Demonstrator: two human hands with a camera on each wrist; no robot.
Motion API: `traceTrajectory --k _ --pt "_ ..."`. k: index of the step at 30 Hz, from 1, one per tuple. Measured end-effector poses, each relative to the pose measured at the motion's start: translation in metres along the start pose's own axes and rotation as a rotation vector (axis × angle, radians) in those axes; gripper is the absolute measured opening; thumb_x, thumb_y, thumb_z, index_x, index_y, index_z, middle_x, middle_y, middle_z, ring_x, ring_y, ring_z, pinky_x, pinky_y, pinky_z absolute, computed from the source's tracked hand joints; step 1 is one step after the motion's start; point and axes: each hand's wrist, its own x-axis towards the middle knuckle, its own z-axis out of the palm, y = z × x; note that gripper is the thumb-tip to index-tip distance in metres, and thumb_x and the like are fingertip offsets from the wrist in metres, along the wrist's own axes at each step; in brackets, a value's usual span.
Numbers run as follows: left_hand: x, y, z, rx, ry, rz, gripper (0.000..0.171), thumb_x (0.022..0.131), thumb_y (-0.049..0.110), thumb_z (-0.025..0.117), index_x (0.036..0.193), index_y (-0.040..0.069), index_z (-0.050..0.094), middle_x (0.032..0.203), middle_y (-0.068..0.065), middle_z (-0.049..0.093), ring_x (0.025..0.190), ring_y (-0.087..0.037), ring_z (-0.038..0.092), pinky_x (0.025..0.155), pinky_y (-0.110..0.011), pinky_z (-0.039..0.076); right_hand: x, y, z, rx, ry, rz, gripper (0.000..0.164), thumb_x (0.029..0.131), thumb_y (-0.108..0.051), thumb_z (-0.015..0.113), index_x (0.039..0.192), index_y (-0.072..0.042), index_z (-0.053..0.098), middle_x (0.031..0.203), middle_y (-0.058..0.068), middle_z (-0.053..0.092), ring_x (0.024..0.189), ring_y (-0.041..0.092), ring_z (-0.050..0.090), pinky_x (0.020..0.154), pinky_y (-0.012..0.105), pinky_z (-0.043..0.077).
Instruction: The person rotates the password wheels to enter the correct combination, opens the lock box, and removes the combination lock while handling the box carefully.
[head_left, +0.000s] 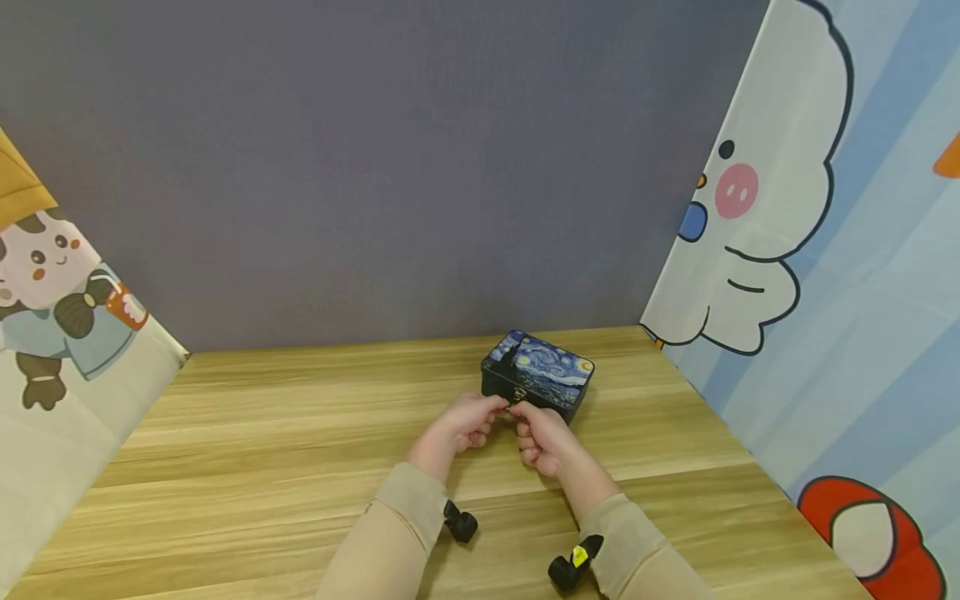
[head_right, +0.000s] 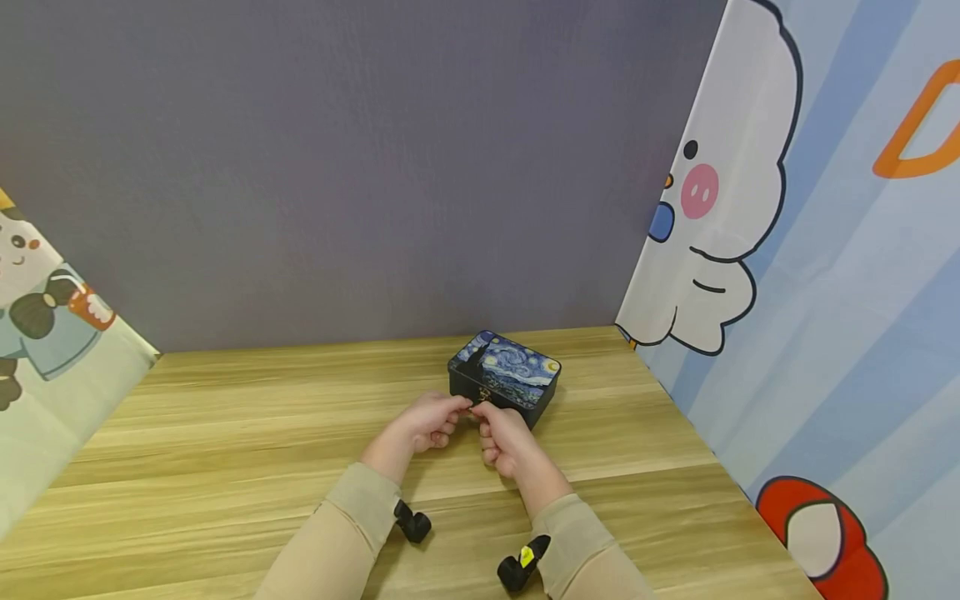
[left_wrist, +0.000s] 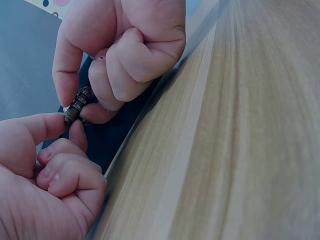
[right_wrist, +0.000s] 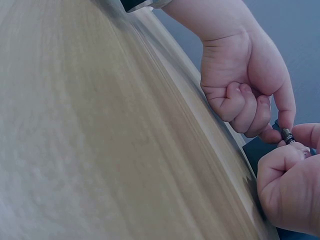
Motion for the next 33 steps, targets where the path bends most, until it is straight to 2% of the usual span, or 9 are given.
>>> traceTrajectory --k 22,33 --pt "0.0032 0.0 -0.0006 0.001 0.004 -0.005 0.023 0.093 0.022 0.067 0.079 0.007 0.057 0.056 0.006 0.034 0.044 -0.006 0.027 0.041 -0.02 0.026 0.0034 -0.0012 -0.0012 -0.015 -0.001 0.013 0.017 0.092 -0.021 0.062 0.08 -0.014 0.051 0.056 -0.008 0.028 0.044 0.003 0.023 0.039 0.018 0.019" --pt "-0.0001 0.0014 0.0005 0.012 0.009 -0.003 0.024 0.095 0.023 0.066 0.079 0.007 0.057 0.057 0.006 0.033 0.045 -0.007 0.025 0.042 -0.021 0.025 0.0045 -0.0003 -0.0018 -0.013 0.005 0.017 0.017 0.092 -0.021 0.062 0.08 -0.014 0.052 0.057 -0.008 0.029 0.043 0.004 0.024 0.039 0.019 0.019"
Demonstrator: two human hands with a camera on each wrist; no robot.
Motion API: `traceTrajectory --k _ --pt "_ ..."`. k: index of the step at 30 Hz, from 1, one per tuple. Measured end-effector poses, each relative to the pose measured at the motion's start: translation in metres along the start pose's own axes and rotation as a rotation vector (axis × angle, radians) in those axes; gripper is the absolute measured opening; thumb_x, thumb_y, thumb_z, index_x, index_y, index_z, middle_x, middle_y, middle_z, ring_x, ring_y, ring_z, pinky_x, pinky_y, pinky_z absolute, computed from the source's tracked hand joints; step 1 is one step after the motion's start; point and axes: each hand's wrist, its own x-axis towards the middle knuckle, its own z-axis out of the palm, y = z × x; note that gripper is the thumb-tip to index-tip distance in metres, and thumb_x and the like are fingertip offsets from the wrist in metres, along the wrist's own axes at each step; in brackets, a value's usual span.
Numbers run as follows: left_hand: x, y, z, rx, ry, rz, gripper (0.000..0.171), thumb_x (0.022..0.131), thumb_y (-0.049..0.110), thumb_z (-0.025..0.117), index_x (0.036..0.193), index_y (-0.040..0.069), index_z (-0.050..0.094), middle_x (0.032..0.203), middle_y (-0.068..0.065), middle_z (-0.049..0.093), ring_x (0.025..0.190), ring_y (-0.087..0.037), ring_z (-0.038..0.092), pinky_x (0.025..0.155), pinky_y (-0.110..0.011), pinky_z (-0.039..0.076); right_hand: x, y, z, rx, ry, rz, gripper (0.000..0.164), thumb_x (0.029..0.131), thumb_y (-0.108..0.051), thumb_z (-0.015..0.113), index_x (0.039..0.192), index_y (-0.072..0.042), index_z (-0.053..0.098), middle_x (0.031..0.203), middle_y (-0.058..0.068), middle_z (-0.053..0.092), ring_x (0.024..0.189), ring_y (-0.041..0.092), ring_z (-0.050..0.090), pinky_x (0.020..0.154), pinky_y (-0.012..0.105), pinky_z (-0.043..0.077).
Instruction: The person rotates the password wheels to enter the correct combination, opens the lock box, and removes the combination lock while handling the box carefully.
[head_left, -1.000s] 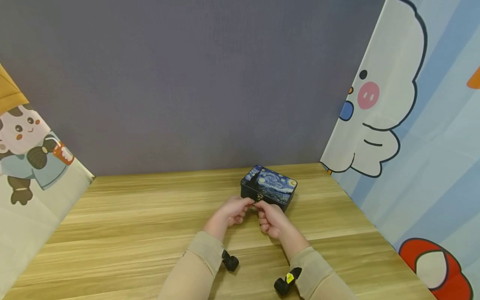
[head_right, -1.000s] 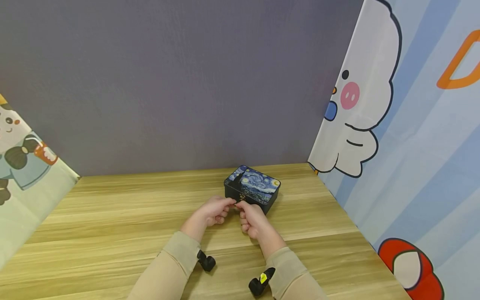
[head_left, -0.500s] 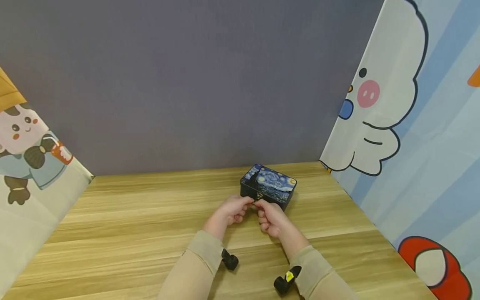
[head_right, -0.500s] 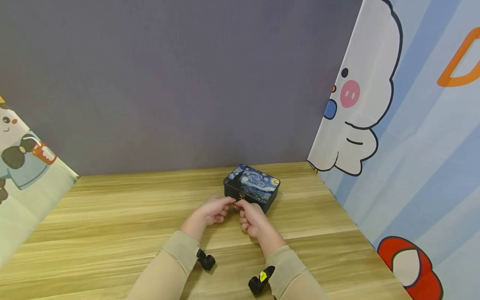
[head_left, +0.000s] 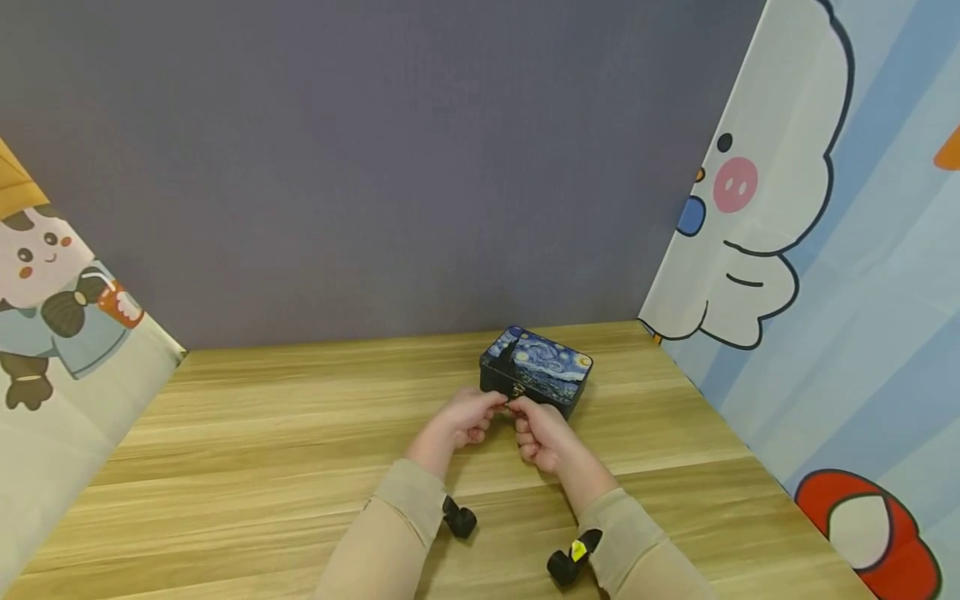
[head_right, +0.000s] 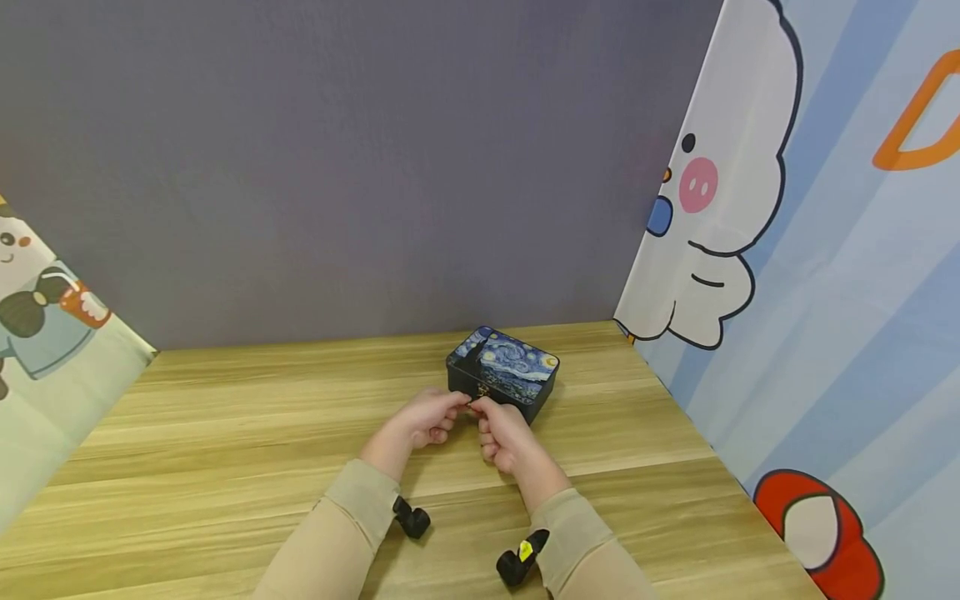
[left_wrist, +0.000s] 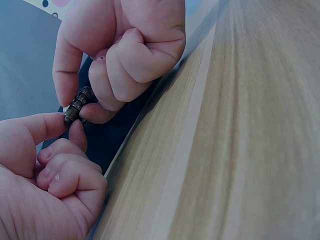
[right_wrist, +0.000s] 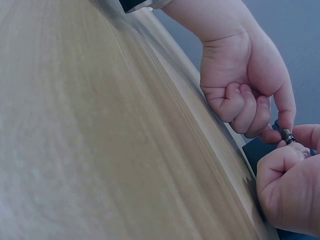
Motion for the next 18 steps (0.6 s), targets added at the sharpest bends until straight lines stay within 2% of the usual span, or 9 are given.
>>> traceTrajectory --k 18 --pt "0.0031 -0.0002 -0.0018 -0.003 0.001 -0.02 0.025 0.093 0.023 0.067 0.073 0.011 0.057 0.057 0.006 0.034 0.045 -0.007 0.026 0.041 -0.021 0.025 -0.0022 -0.0021 0.0009 0.0 -0.005 0.02 0.019 0.093 -0.023 0.061 0.081 -0.013 0.051 0.057 -0.009 0.027 0.045 0.003 0.022 0.039 0.019 0.019"
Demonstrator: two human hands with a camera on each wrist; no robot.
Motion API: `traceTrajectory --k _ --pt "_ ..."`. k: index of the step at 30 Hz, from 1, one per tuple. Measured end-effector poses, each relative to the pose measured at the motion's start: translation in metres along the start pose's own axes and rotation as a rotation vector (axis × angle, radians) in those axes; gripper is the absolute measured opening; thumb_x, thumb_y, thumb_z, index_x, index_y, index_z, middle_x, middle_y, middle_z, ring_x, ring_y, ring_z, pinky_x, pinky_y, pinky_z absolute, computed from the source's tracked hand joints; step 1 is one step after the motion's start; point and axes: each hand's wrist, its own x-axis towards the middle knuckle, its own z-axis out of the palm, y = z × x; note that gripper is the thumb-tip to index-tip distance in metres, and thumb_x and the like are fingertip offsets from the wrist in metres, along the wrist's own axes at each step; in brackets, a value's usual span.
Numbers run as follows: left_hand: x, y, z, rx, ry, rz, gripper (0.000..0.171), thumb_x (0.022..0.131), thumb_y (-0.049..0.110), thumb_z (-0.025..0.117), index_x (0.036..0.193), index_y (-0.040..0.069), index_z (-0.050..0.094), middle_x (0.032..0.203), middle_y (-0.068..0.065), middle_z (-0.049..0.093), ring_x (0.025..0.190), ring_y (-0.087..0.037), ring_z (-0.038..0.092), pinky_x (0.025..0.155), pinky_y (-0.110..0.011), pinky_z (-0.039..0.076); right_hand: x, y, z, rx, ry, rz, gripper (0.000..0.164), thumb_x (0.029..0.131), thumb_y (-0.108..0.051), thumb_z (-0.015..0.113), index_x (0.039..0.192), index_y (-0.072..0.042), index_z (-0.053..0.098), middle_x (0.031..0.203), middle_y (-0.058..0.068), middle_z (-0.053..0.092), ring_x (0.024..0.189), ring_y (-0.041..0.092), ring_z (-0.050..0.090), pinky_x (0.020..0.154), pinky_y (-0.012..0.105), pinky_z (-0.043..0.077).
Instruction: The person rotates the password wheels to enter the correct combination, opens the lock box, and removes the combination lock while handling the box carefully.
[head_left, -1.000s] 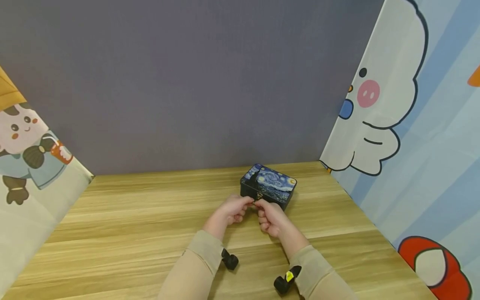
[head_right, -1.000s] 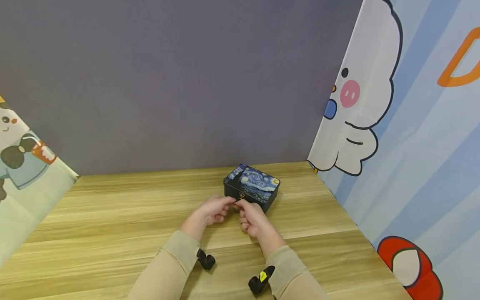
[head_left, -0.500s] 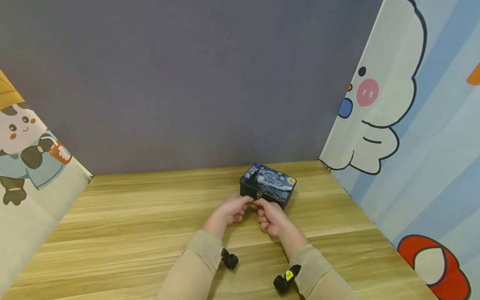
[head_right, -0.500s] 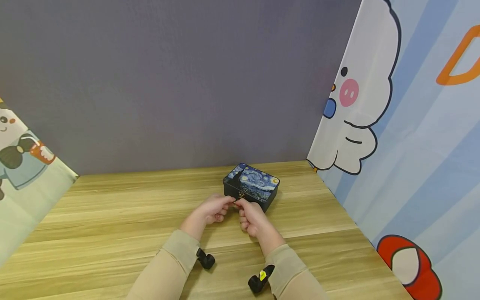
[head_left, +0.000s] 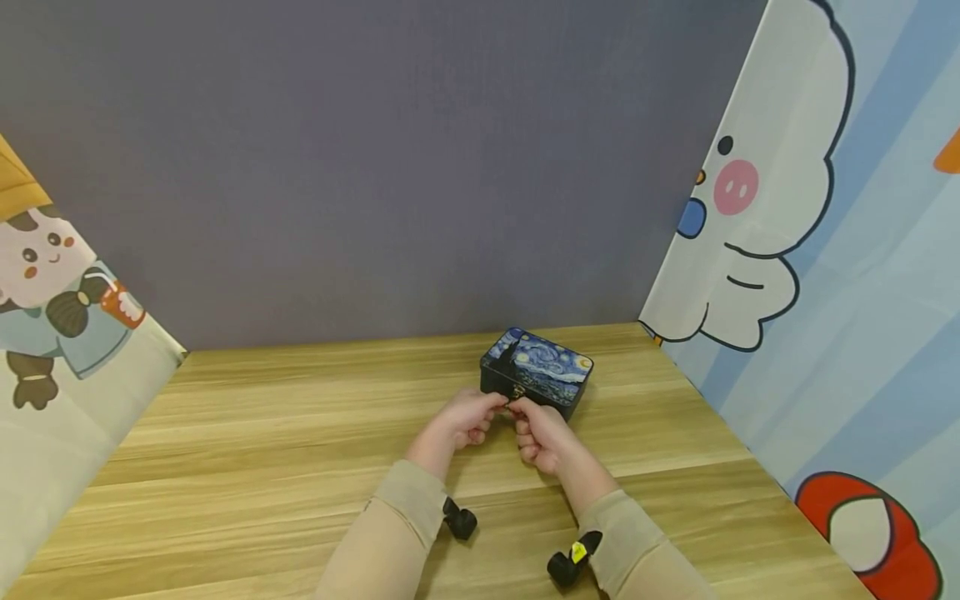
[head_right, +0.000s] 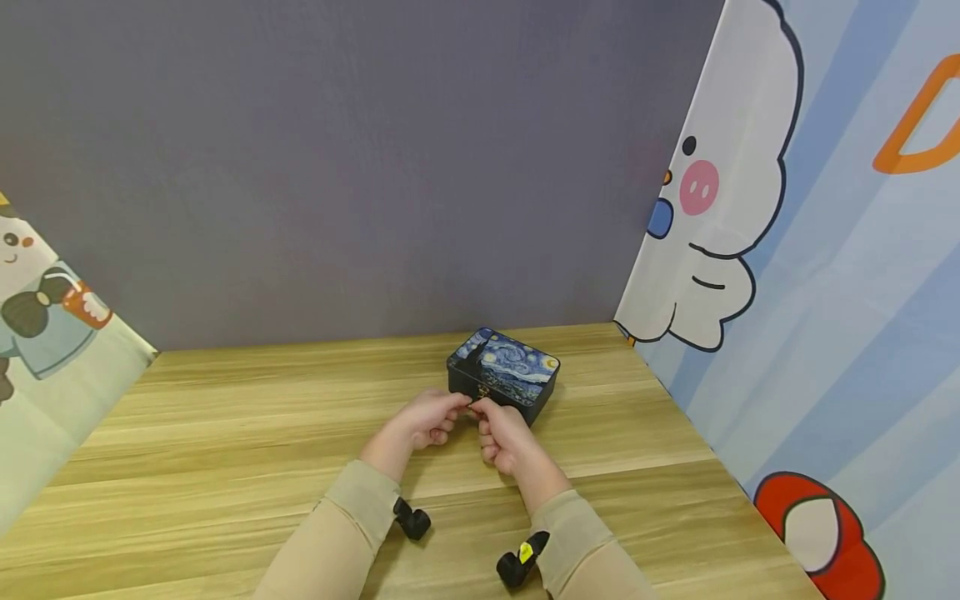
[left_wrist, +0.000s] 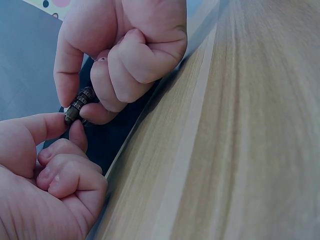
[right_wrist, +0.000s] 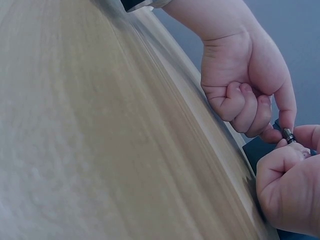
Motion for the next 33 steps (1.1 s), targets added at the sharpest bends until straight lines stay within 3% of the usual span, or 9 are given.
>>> traceTrajectory --k 33 --pt "-0.0016 -0.0012 0.0006 -0.032 -0.017 0.011 0.025 0.094 0.021 0.066 0.076 0.01 0.054 0.058 0.006 0.033 0.045 -0.006 0.024 0.041 -0.021 0.024 -0.0069 -0.0036 -0.0029 0.018 -0.023 0.007 0.021 0.095 -0.028 0.06 0.093 -0.007 0.057 0.055 -0.01 0.025 0.042 0.002 0.021 0.038 0.018 0.017"
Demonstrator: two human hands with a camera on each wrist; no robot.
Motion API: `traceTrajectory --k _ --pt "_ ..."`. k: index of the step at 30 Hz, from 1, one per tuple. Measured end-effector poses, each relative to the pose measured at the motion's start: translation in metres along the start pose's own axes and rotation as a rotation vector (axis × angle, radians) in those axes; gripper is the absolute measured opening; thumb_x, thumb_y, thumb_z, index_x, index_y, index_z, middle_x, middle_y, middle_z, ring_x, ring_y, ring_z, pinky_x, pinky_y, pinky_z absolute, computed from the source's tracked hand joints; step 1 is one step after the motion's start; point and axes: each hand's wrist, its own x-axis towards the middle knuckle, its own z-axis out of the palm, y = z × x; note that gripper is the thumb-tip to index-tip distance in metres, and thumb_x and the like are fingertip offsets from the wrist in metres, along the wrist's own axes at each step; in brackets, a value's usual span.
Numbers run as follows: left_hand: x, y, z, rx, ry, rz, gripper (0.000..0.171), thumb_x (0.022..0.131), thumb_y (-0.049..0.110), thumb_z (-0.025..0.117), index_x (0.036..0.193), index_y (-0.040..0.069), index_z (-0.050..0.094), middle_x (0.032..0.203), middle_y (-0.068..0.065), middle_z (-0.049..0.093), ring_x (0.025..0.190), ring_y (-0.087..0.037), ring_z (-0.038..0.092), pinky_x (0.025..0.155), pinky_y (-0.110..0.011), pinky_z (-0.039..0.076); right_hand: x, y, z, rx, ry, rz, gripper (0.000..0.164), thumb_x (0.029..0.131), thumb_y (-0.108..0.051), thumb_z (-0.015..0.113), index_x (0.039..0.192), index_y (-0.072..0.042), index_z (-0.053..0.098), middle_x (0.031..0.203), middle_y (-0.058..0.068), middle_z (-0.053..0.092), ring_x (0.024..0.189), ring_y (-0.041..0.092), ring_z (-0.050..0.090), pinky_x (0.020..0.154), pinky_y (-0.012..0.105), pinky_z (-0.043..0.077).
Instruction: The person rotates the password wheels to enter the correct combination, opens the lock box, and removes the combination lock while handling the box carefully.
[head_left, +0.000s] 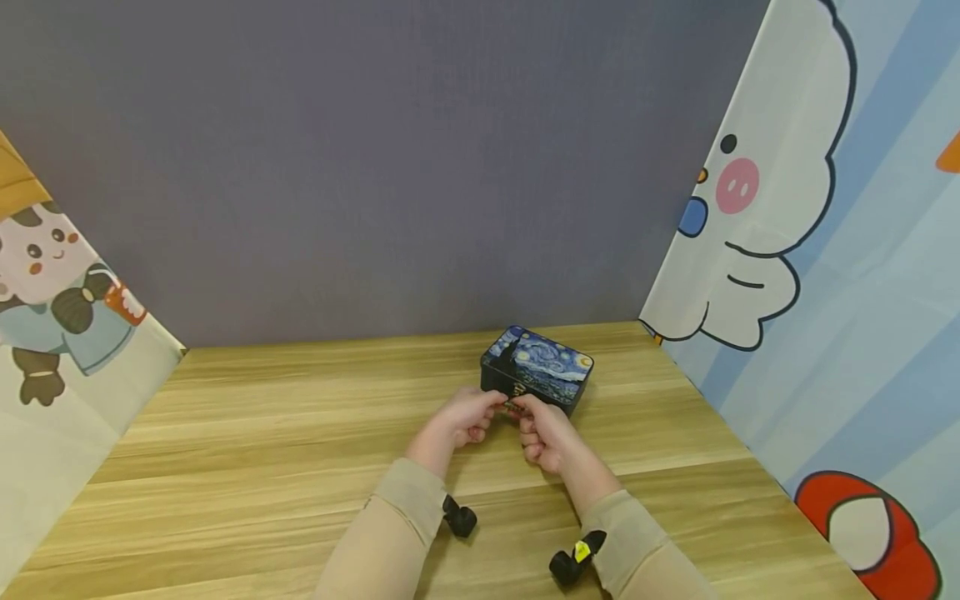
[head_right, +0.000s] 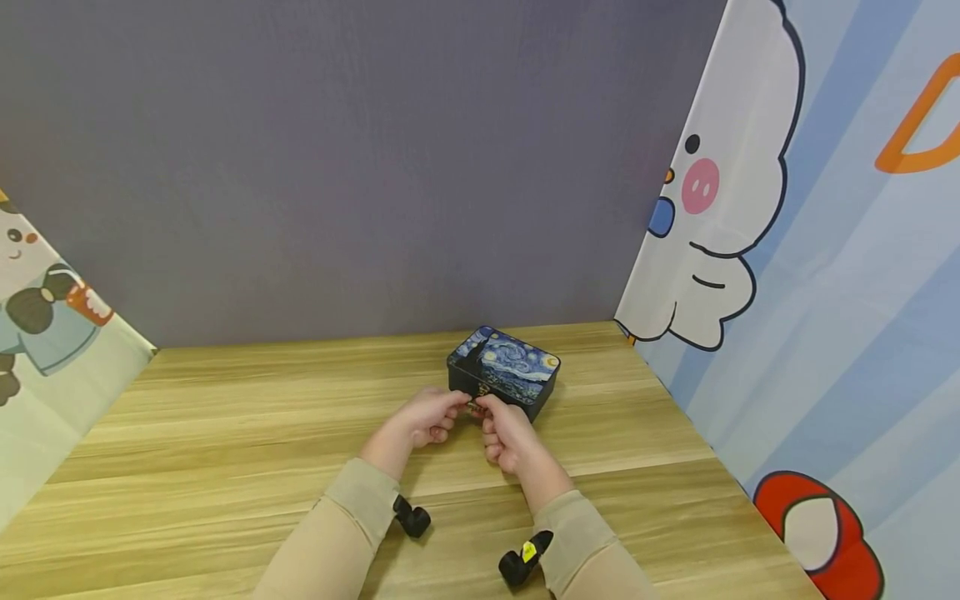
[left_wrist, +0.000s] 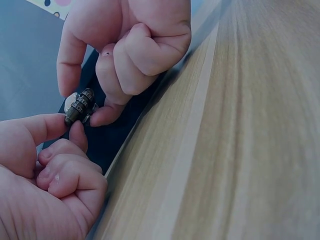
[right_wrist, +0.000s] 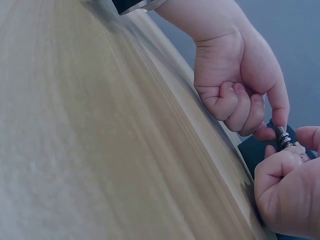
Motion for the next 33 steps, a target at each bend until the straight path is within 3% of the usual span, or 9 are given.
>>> traceTrajectory --k 10,19,33 --pt "0.0 0.0006 -0.0001 0.01 0.005 0.011 0.023 0.094 0.021 0.066 0.08 0.007 0.056 0.057 0.006 0.032 0.045 -0.006 0.024 0.041 -0.021 0.024 0.0005 -0.0012 0.0009 0.034 -0.009 -0.002 0.03 0.095 -0.026 0.062 0.073 -0.017 0.044 0.056 -0.01 0.024 0.042 0.003 0.022 0.039 0.018 0.018" --pt "0.0023 -0.0004 -0.0008 0.012 0.001 0.006 0.021 0.094 0.021 0.066 0.083 0.005 0.06 0.056 0.007 0.032 0.044 -0.006 0.025 0.041 -0.021 0.024 0.0051 0.0035 0.0035 0.023 0.011 -0.025 0.017 0.092 -0.017 0.062 0.079 -0.014 0.052 0.057 -0.008 0.029 0.043 0.003 0.025 0.039 0.018 0.018" --pt "0.0013 -0.0001 -0.0001 -0.003 -0.012 -0.001 0.021 0.094 0.02 0.065 0.086 0.002 0.06 0.057 0.006 0.033 0.045 -0.006 0.025 0.041 -0.021 0.024 0.0059 0.0056 0.0032 0.021 0.023 -0.025 0.018 0.093 -0.017 0.061 0.08 -0.013 0.05 0.057 -0.008 0.03 0.044 0.003 0.024 0.039 0.018 0.019"
